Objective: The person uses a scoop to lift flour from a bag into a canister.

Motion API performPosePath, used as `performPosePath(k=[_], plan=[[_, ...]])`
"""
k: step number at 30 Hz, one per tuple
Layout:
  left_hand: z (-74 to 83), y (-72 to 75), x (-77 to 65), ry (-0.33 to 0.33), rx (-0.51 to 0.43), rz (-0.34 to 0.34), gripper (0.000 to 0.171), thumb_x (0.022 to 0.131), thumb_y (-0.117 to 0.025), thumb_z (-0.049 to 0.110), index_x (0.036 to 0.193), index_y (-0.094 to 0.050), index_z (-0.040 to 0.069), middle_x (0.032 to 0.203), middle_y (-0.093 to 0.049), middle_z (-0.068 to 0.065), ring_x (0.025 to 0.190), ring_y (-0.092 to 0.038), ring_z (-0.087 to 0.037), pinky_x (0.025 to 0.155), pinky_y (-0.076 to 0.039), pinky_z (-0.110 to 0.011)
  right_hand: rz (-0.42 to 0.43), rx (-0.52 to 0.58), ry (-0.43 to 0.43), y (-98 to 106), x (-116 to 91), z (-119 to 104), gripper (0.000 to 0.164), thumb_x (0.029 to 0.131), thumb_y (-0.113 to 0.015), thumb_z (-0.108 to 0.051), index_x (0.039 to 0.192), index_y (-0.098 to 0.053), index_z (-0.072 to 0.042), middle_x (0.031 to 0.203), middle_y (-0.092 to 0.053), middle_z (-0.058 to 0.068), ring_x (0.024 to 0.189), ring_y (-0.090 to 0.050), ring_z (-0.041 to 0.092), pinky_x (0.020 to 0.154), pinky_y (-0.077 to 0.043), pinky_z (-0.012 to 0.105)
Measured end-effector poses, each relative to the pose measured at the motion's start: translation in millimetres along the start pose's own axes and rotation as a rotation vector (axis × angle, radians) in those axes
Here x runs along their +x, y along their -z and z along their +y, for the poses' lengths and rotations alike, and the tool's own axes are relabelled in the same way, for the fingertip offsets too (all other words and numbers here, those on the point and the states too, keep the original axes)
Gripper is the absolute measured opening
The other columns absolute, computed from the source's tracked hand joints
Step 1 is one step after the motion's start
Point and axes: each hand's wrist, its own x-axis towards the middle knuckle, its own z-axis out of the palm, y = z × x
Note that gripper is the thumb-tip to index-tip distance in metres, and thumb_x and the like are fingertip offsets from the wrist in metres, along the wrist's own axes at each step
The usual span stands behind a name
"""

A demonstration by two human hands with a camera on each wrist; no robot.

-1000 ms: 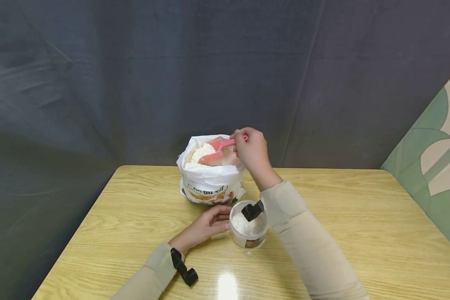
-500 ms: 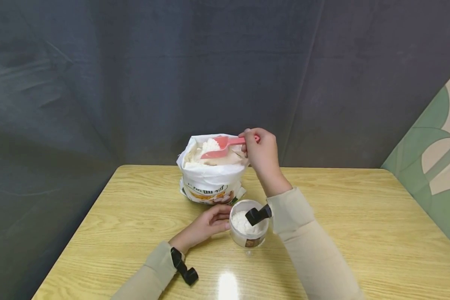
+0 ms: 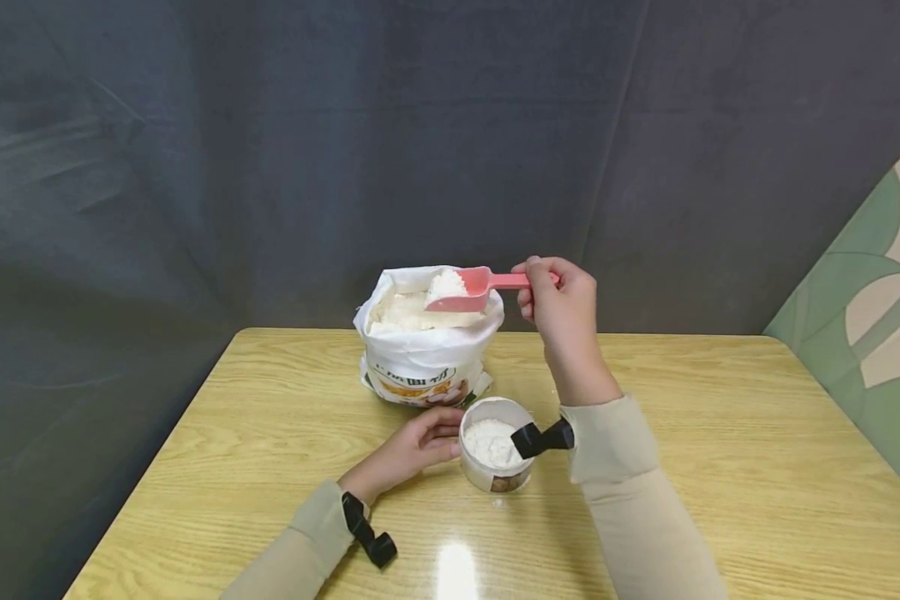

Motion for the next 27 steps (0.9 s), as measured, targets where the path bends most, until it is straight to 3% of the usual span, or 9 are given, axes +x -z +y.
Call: performPosePath(k=[8, 21, 27], plan=[[1.8, -1.1, -2.2, 0.010, 0.000, 0.005, 0.049, 0.099, -0.067, 0.008, 0.143, -0.049, -0.002, 0.144, -0.051, -0.016, 0.131, -0.053, -0.026, 0.108, -0.047, -0.027, 0.000, 0.196, 0.019, 20, -10, -6, 0.020, 0.101, -0.064, -0.019, 0.094, -0.071, -0.001, 0.076, -0.062, 0.006, 0.056, -0.051, 0.010, 0.050, -0.049, 0.013], [1.0, -0.2, -4.4, 0.016, 0.004, 0.000, 0.049, 0.100, -0.066, 0.009, 0.144, -0.048, -0.001, 0.145, -0.051, -0.016, 0.131, -0.053, -0.026, 0.108, -0.047, -0.027, 0.017, 0.324, -0.019, 46, -36, 3, 0.020, 0.099, -0.068, -0.020, 0.094, -0.073, -0.001, 0.072, -0.065, 0.005, 0.052, -0.052, 0.010, 0.047, -0.049, 0.013], [-0.6, 0.7, -3.9, 0.006, -0.003, -0.005, 0.049, 0.100, -0.065, 0.008, 0.144, -0.048, -0.002, 0.145, -0.051, -0.017, 0.131, -0.053, -0.027, 0.108, -0.047, -0.027, 0.009, 0.359, 0.004, 57, -44, 11, 0.022, 0.099, -0.067, -0.018, 0.088, -0.073, 0.001, 0.065, -0.061, 0.004, 0.049, -0.049, 0.011, 0.043, -0.045, 0.014]])
